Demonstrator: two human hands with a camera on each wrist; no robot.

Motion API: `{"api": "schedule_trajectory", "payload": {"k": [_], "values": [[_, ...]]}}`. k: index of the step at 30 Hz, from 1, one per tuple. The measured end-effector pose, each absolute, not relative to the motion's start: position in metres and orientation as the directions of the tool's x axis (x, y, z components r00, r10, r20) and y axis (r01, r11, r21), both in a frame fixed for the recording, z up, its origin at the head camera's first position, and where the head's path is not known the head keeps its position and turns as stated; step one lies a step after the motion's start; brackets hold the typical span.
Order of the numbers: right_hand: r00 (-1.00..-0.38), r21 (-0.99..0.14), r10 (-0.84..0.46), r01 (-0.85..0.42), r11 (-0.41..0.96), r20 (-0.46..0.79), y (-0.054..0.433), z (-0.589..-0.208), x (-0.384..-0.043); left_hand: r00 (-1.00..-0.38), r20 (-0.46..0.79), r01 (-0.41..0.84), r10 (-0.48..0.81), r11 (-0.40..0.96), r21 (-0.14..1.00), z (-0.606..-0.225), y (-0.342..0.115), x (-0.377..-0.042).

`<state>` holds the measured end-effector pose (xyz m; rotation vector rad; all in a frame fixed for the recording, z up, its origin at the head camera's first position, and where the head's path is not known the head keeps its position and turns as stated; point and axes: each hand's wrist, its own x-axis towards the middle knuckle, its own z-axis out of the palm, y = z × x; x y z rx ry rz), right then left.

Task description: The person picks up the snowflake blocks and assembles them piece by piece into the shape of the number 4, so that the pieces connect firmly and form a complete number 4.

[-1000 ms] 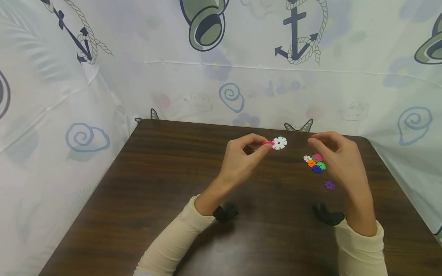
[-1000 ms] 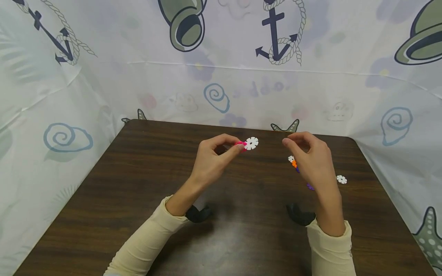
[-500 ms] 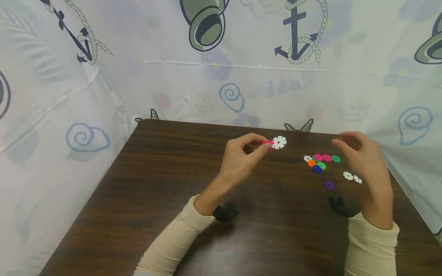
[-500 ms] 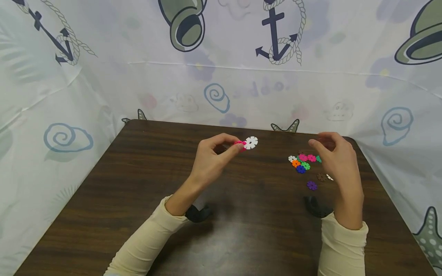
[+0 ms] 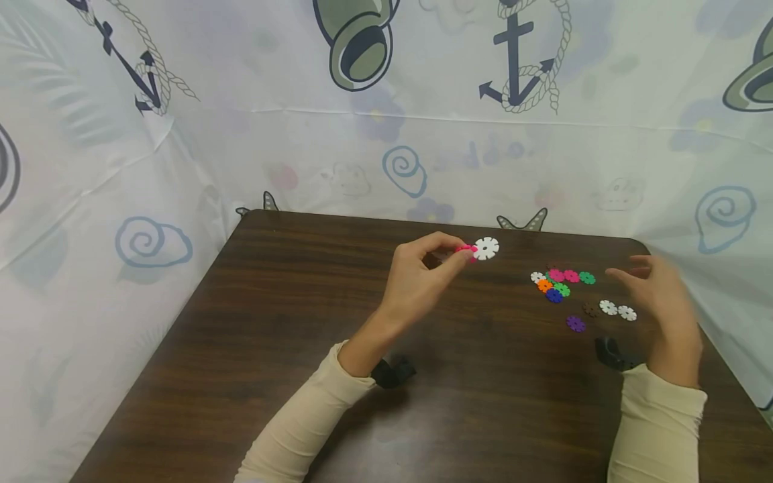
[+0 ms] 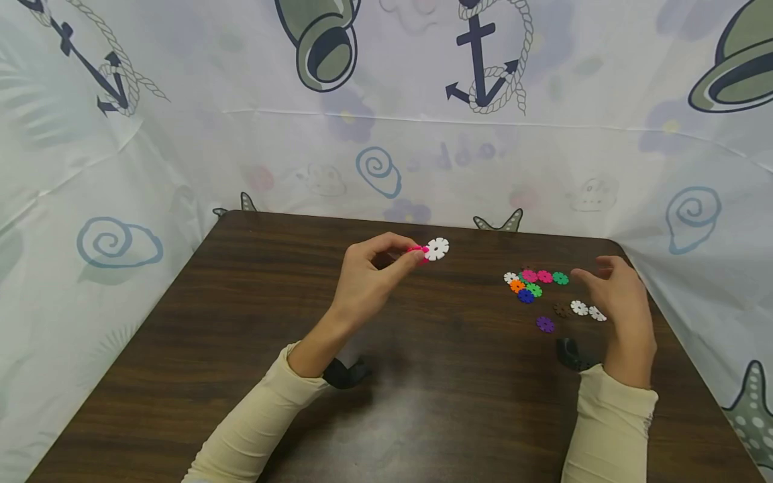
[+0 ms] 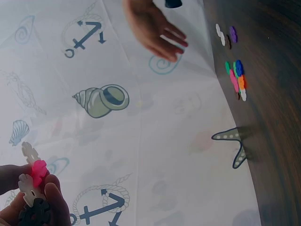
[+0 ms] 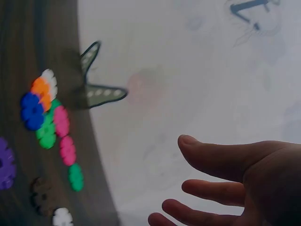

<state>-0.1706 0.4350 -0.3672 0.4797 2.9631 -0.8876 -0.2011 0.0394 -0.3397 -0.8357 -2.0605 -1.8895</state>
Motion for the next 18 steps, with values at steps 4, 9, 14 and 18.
{"api": "schedule_trajectory", "payload": {"k": [4, 9, 14, 18], "values": [[-0.945, -0.497, 0.294, 0.325, 0.805, -0.143, 0.447, -0.385, -0.175, -0.815, 0.523, 0.543, 0.250, 0.010, 0.840, -0.339, 0.038, -0.202], [-0.927, -0.482, 0.328, 0.374, 0.793, -0.181, 0.457, -0.405, -0.180, -0.815, 0.522, 0.542, 0.251, 0.011, 0.841, -0.340, 0.037, -0.202], [-0.914, -0.470, 0.351, 0.406, 0.784, -0.205, 0.461, -0.420, -0.185, -0.813, 0.526, 0.545, 0.250, 0.008, 0.838, -0.339, 0.037, -0.203], [-0.907, -0.449, 0.353, 0.421, 0.789, -0.229, 0.461, -0.428, -0.187, -0.813, 0.527, 0.545, 0.248, 0.008, 0.838, -0.339, 0.037, -0.203]]}}
